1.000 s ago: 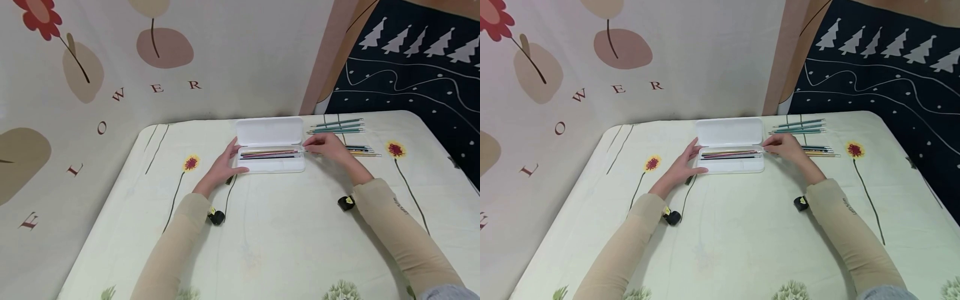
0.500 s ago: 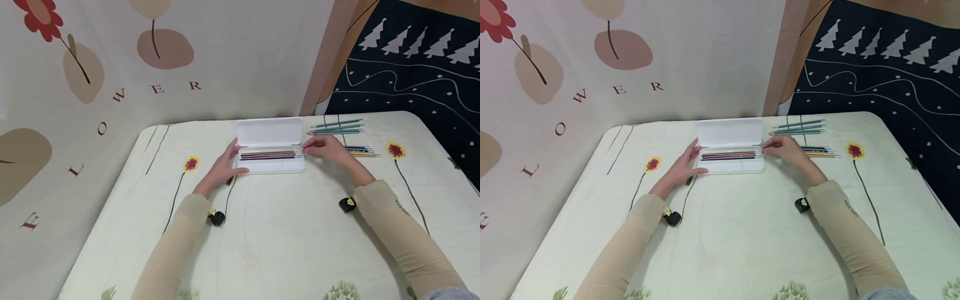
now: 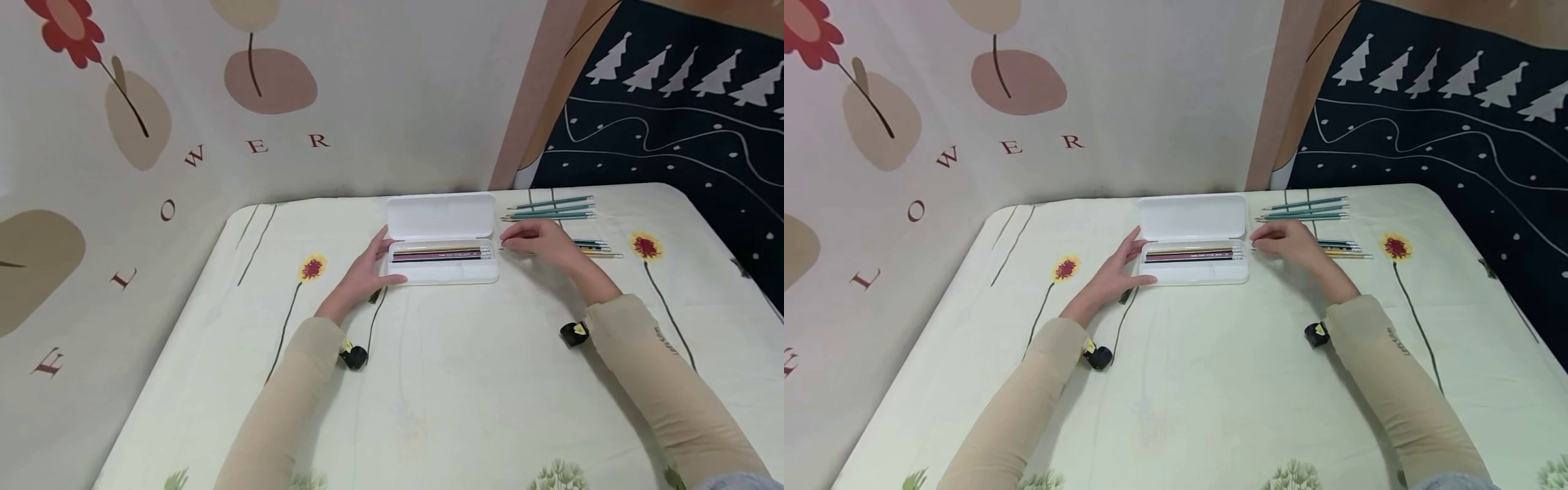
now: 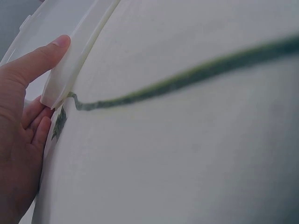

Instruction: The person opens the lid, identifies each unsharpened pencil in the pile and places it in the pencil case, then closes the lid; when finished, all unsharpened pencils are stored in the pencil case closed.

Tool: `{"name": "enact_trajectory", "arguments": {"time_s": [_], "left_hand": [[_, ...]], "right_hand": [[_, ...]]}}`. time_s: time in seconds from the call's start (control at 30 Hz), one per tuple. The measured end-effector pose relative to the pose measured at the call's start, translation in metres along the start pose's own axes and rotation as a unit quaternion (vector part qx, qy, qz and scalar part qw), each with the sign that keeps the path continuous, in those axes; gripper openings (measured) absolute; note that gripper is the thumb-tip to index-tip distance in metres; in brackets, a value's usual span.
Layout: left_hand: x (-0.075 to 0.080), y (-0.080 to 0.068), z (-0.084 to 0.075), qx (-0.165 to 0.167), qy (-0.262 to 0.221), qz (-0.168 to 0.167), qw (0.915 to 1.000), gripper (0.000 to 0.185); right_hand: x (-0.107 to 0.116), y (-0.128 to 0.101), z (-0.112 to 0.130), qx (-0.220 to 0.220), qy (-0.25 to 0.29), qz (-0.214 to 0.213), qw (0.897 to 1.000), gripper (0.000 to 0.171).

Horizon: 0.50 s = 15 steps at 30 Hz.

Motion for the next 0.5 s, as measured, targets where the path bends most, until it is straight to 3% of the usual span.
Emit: {"name": "enact_trajectory", "arguments": {"time_s": [0.23,0.5], "left_hand": [[0.000,0.001,0.001,0.002,0.001,0.000,1.0000,0.109],[0.000,0.000,0.000,-0.004,0.002,-0.001,1.0000,0.109]], "right_hand": [[0.008,-0.006,-0.003,-0.017,0.015,-0.014,1.000,0.031],[0.018,-0.014,-0.009,-0.029,-0.019,-0.031,0.999,0.031]]}}
Point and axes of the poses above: each hand's wrist, its own y-axis towards the middle knuckle, its own x-axis out of the back of the hand, z = x × y, the point moved 5 cm from there along y, towards the middle knuckle, and after that the axes turned 14 degrees about z, right-handed, at the moved point
